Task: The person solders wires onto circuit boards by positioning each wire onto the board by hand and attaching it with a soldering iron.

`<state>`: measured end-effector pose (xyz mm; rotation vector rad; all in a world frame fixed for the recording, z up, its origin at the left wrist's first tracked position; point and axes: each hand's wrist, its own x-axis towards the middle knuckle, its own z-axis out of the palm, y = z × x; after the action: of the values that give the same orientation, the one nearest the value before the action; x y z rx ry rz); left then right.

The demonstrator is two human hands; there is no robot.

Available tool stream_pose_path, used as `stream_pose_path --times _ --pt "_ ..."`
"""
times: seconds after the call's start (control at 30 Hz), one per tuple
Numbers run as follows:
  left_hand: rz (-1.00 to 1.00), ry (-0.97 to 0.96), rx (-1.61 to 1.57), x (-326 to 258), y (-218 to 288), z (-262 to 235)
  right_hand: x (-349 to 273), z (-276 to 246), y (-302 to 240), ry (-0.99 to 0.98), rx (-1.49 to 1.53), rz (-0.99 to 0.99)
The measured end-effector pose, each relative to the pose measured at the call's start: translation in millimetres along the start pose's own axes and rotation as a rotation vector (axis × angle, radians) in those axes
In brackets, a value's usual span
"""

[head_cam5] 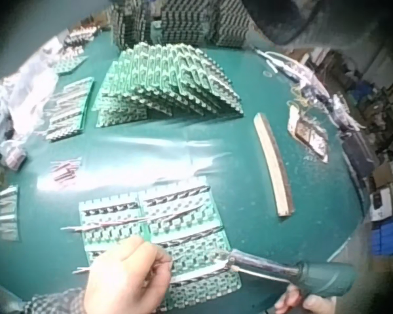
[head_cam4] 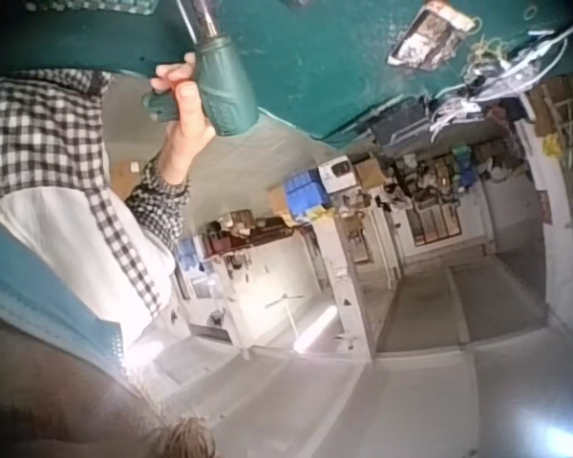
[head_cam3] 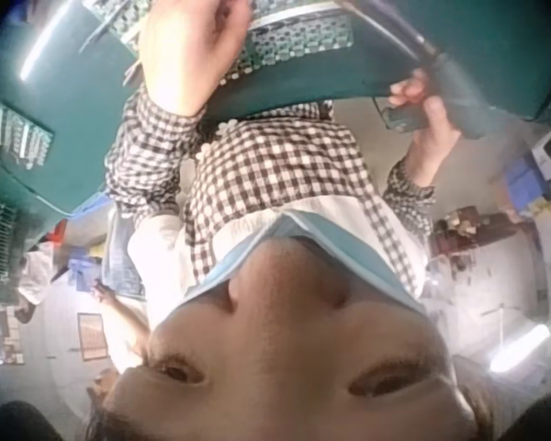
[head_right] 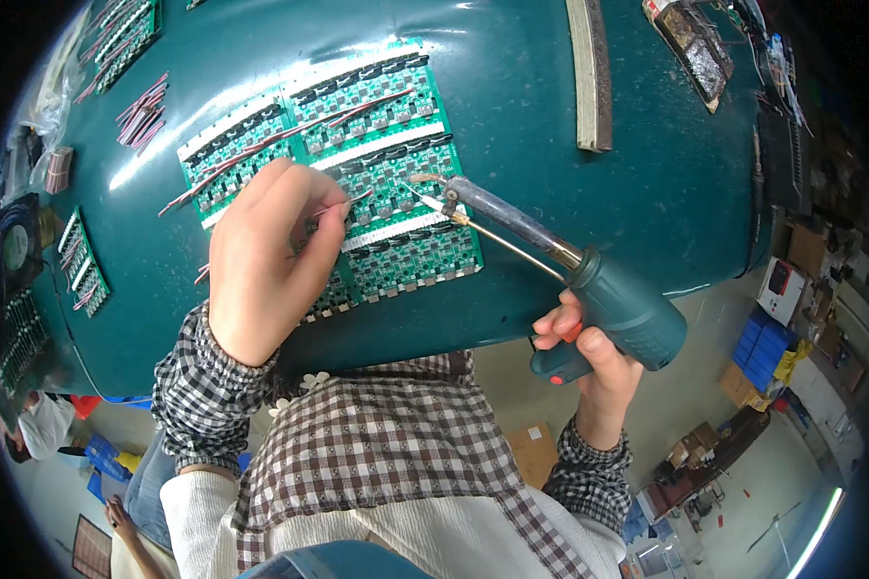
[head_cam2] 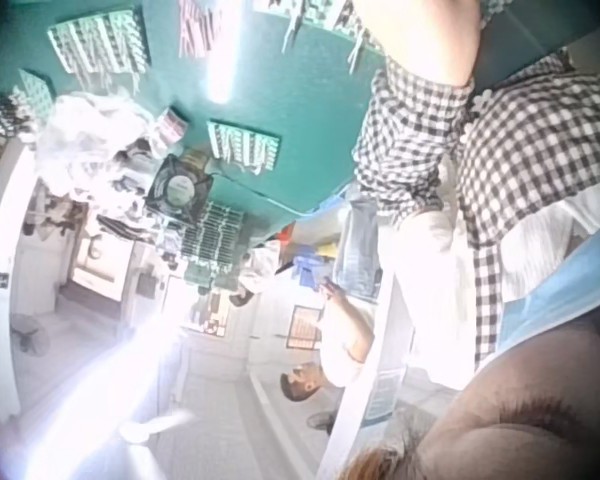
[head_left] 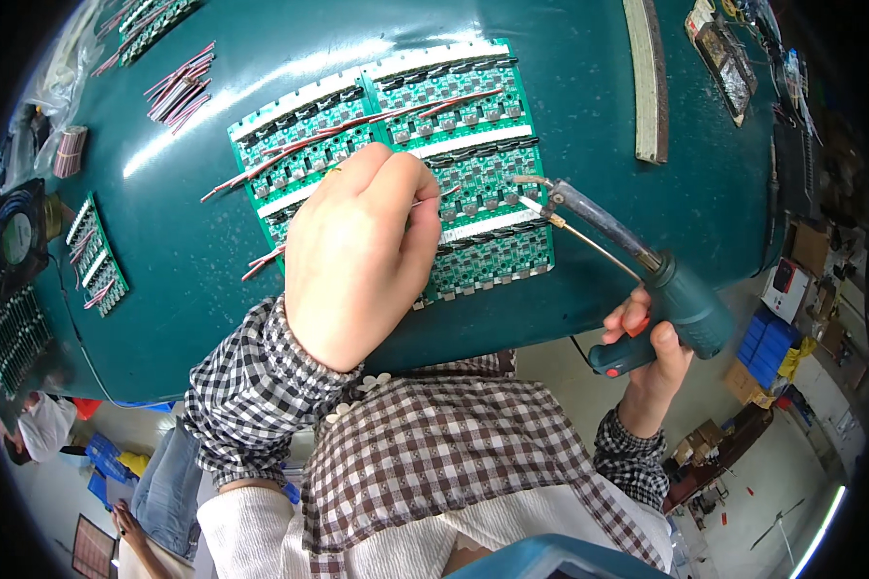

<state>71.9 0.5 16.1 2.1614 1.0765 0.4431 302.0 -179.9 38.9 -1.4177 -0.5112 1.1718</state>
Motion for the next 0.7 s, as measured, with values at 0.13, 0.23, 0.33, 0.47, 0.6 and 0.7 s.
stream_pose_path --times 0.13,0.23,0.33,0.47,0.6,0.7 --pt "-0.015 0.029 -0.022 0 0 6 -3 4 2 -0.006 -0.077 0.012" --pt "-0.018 0.054 0.003 1 -2 11 -5 8 3 0.007 -0.150 0.020" --pt "-0.007 0.083 0.009 2 -1 13 -6 10 4 0.016 -0.162 0.026" --pt "-0.036 0.078 0.012 1 1 14 -7 12 4 0.021 -0.198 0.011" --pt "-0.019 0.091 0.010 1 -1 16 -8 14 4 0.033 -0.202 0.024" --pt "-0.003 0.098 0.019 2 1 17 -7 14 3 0.021 -0.200 0.027"
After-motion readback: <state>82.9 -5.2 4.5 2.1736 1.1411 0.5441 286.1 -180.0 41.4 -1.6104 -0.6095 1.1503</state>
